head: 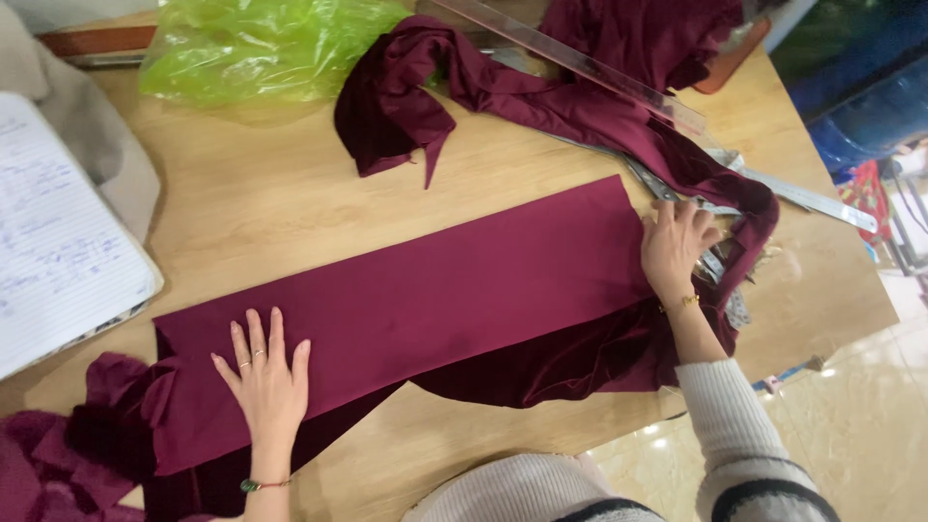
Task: Measuring and aligning fabric pieces on a workbench using a ruler and folding them
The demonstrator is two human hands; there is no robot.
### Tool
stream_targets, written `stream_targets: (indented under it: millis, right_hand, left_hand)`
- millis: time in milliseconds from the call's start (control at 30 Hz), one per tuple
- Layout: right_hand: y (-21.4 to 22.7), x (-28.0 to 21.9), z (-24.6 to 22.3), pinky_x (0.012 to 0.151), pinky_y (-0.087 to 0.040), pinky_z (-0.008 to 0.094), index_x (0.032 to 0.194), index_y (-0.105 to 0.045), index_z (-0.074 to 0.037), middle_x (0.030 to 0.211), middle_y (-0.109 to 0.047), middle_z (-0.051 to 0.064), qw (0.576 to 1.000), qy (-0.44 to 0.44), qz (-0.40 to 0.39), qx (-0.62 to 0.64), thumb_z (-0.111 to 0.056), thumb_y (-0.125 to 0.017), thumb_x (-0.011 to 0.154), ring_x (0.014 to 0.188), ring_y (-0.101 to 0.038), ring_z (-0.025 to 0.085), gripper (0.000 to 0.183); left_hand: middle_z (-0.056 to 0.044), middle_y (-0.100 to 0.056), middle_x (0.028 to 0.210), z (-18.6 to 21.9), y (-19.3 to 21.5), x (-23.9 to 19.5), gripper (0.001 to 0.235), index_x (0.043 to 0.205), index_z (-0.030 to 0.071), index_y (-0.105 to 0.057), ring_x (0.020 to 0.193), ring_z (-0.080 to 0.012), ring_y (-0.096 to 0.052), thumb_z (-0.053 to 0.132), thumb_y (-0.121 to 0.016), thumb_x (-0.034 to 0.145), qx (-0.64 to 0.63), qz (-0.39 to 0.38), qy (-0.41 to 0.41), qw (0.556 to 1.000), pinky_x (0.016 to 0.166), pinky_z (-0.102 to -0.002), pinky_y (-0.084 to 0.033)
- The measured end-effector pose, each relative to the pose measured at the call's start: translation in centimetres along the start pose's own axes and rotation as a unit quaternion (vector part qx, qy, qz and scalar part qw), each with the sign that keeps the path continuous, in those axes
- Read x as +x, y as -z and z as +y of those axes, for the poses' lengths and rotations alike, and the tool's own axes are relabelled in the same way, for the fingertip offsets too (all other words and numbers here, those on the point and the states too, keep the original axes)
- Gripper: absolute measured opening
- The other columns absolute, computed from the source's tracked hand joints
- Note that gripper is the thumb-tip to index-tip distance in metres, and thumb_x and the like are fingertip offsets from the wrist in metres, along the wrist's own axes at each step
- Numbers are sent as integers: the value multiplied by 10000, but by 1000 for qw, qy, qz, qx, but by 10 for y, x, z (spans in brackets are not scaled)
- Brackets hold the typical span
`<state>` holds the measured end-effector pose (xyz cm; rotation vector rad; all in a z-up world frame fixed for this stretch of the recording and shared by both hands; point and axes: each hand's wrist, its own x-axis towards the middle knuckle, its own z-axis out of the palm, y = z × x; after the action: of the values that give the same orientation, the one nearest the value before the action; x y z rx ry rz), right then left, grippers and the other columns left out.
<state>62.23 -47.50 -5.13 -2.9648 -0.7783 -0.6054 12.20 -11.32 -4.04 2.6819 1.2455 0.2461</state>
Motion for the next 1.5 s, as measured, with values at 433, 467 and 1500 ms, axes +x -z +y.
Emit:
stream_targets:
  millis: [433, 467, 1500]
  right_hand:
    - [-3, -3, -37, 1247, -210, 580, 1683, -262, -241, 1720, -242, 176, 972, 136, -172, 82, -536, -344, 1088, 1582, -195, 366, 669]
    - [-7, 1, -28, 1256, -196, 573, 1684, -242, -224, 1716, -232, 193, 972, 119, -188, 73, -595, -285, 1086, 1591, -168, 358, 704]
    - [-20, 156, -26, 1054, -401, 493, 1273, -710, -250, 1312, -719, -18, 866, 284, -411, -10, -421, -733, 874, 1259, -637, 278, 435]
  left_hand:
    - [-175, -450, 1666, -75, -10, 6, 645, 1610, 195, -489, 1548, -412, -363, 565, -420, 1085, 99, 93, 62, 989, 1183, -751, -164]
    - [-187, -460, 1664, -87, -9, 6, 651, 1621, 179, -487, 1553, -430, -354, 563, -410, 1101, 102, 99, 73, 987, 1184, -756, -164]
    - [6, -759, 945, -172, 39, 112, 231, 943, 185, -771, 1090, -276, -661, 401, -702, 898, 150, -214, -73, 963, 918, -422, -550]
